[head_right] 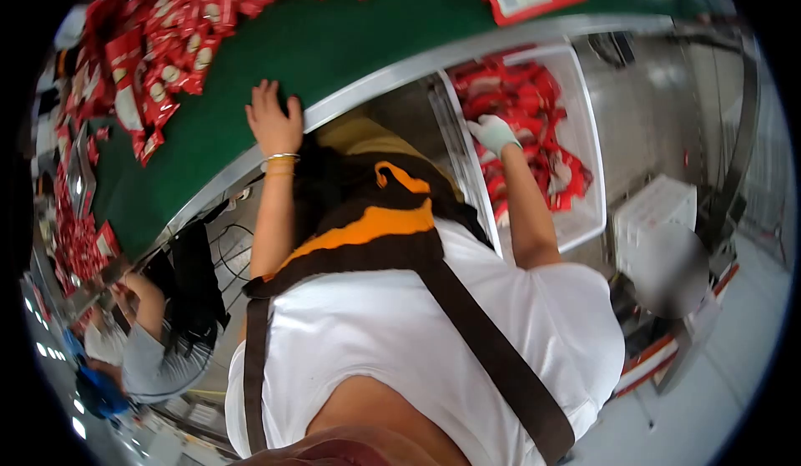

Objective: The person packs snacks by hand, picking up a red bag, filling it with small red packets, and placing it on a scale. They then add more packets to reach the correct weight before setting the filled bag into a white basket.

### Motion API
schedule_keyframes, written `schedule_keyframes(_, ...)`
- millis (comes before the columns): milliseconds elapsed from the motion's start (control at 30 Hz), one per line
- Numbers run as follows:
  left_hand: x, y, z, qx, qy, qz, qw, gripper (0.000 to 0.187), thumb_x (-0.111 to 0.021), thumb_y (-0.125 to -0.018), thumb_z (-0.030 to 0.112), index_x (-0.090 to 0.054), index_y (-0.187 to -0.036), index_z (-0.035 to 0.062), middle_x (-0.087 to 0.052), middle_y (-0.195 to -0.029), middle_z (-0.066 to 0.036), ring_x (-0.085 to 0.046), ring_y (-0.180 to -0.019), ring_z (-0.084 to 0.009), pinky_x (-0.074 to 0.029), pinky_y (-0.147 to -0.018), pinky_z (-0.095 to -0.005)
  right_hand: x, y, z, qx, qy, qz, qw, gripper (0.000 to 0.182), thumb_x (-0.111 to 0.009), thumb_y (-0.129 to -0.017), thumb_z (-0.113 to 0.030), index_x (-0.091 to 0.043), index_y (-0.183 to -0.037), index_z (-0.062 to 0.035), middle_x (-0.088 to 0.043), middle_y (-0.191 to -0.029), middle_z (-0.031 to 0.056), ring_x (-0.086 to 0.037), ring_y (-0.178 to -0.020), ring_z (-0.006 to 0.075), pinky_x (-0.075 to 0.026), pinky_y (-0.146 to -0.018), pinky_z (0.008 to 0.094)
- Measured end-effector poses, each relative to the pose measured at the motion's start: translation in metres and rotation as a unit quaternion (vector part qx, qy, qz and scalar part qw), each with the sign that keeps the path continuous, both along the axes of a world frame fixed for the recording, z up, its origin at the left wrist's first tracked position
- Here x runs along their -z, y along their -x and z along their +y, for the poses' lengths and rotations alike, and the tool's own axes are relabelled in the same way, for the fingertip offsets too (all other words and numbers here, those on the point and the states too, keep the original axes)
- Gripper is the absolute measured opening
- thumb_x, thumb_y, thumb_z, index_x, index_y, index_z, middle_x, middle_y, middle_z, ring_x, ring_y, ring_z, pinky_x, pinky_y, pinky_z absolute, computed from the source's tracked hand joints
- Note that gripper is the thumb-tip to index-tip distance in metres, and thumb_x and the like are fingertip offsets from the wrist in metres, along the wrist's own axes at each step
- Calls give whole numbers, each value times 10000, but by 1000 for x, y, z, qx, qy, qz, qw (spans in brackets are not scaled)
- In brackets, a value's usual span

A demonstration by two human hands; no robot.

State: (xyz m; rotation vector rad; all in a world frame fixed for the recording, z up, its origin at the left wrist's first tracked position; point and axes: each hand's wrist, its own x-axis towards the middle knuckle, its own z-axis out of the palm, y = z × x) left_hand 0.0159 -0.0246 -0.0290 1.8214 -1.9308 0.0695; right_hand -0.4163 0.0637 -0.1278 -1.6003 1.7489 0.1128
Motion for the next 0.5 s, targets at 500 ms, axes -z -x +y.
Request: schedule_keyframes(500, -11, 4, 6, -7, -3, 69, 998, 418, -582, -858, 236, -577, -1227, 39, -509, -1374, -125, -399, -1350, -313, -243, -1135, -522, -156, 5, -222, 167, 395, 258, 866, 300, -507, -928, -352, -673, -1111, -183, -695, -981, 151, -666, -870, 374, -512, -789, 495)
